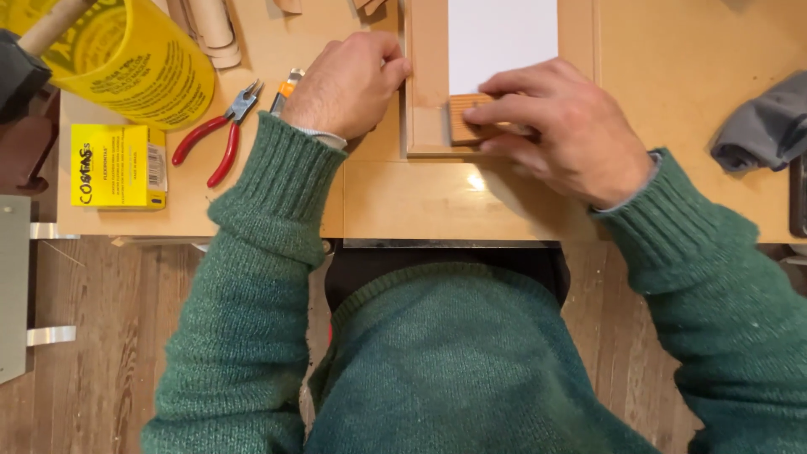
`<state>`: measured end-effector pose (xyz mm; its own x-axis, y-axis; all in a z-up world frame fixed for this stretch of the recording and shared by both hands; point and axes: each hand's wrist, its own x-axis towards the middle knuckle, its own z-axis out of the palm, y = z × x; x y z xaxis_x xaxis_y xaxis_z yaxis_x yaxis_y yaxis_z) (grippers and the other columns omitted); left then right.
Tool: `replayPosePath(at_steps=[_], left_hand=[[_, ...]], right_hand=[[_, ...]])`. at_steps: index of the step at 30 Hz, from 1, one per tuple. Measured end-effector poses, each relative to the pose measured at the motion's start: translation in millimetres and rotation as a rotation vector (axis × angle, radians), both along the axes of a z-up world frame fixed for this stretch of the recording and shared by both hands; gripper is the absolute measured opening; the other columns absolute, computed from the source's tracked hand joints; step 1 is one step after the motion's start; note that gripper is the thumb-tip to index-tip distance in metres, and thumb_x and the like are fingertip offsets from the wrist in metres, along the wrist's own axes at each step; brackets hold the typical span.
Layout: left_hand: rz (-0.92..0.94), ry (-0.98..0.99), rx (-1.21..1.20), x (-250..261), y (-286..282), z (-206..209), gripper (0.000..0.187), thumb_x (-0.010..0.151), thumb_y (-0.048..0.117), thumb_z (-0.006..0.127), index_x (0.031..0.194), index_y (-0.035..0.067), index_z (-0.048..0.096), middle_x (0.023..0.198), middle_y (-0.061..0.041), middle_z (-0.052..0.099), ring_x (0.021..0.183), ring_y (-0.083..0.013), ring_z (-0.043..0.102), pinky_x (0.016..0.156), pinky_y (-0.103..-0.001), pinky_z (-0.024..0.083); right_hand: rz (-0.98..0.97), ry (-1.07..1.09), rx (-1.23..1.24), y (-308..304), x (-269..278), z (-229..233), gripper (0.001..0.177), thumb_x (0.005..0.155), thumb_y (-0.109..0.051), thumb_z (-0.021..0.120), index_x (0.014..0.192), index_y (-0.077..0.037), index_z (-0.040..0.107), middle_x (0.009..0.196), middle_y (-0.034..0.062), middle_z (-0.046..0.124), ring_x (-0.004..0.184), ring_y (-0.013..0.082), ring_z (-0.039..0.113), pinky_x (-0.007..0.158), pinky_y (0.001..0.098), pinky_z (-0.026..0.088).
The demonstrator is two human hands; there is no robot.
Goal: Assembling a picture frame by applying adhesive, positioning components, and cleaning the glass.
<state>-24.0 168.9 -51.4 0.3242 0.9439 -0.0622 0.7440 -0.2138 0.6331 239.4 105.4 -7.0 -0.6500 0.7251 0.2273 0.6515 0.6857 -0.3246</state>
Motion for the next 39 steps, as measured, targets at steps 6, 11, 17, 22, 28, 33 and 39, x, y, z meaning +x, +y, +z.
replayPosePath(at_steps=[6, 11, 17, 22, 28, 33, 39], left_hand=[[-0.012, 0.006, -0.009, -2, 6, -7, 0.031, 0.101, 0.033, 0.057, 0.102, 0.006, 0.071, 0.091, -0.018, 0.073, 0.088, -0.0387, 0.069, 0.080, -0.050, 0.053], [-0.004, -0.014, -0.024, -2, 3, -4, 0.031, 0.100, 0.033, 0.057, 0.102, 0.005, 0.071, 0.091, -0.018, 0.073, 0.088, -0.0391, 0.069, 0.080, -0.050, 0.054], [-0.001, 0.028, -0.059, 1, 1, 7, 0.032, 0.101, 0.033, 0.056, 0.104, 0.006, 0.071, 0.079, -0.015, 0.072, 0.073, -0.0312, 0.071, 0.073, -0.046, 0.055], [0.037, 0.044, -0.147, 5, -5, 21, 0.033, 0.103, 0.033, 0.053, 0.103, 0.005, 0.070, 0.066, -0.010, 0.069, 0.057, -0.0215, 0.068, 0.064, -0.042, 0.056], [0.054, 0.020, -0.167, 6, -9, 28, 0.032, 0.103, 0.032, 0.053, 0.099, 0.005, 0.069, 0.064, -0.008, 0.067, 0.056, -0.0212, 0.067, 0.060, -0.040, 0.054], [0.081, 0.044, -0.209, 12, -12, 43, 0.032, 0.102, 0.033, 0.053, 0.098, 0.006, 0.069, 0.062, -0.008, 0.066, 0.057, -0.0221, 0.066, 0.061, -0.041, 0.052], [0.082, 0.033, -0.241, 12, -11, 40, 0.031, 0.103, 0.032, 0.053, 0.098, 0.006, 0.069, 0.062, -0.007, 0.065, 0.057, -0.0222, 0.065, 0.060, -0.041, 0.052]], right_hand=[[0.059, 0.038, -0.018, 9, -30, -2, 0.035, 0.087, -0.022, 0.083, 0.119, -0.010, 0.075, 0.127, 0.0100, 0.069, 0.115, 0.0296, 0.063, 0.097, 0.0409, 0.054], [0.071, 0.046, -0.024, 7, -24, -2, 0.031, 0.091, -0.021, 0.082, 0.118, -0.009, 0.075, 0.126, 0.0087, 0.071, 0.113, 0.0283, 0.066, 0.096, 0.0399, 0.056], [0.012, 0.025, -0.017, 0, 20, -3, 0.030, 0.090, -0.022, 0.082, 0.116, -0.010, 0.076, 0.126, 0.0083, 0.072, 0.112, 0.0274, 0.068, 0.095, 0.0390, 0.057], [-0.080, 0.002, -0.048, -6, 44, 3, 0.032, 0.088, -0.019, 0.082, 0.118, -0.009, 0.076, 0.127, 0.0081, 0.072, 0.110, 0.0284, 0.069, 0.092, 0.0381, 0.058], [0.001, -0.002, 0.031, -2, 56, 10, 0.034, 0.089, -0.019, 0.083, 0.120, -0.007, 0.075, 0.128, 0.0111, 0.071, 0.109, 0.0293, 0.070, 0.093, 0.0391, 0.058], [-0.303, 0.046, 0.150, 14, 117, 3, 0.027, 0.094, -0.008, 0.080, 0.117, 0.002, 0.072, 0.116, 0.0173, 0.073, 0.092, 0.0283, 0.072, 0.081, 0.0383, 0.060], [-0.732, -0.193, 0.258, 28, 167, -18, 0.026, 0.099, -0.025, 0.086, 0.106, -0.001, 0.077, 0.095, 0.0166, 0.076, 0.079, 0.0317, 0.072, 0.071, 0.0437, 0.059]])
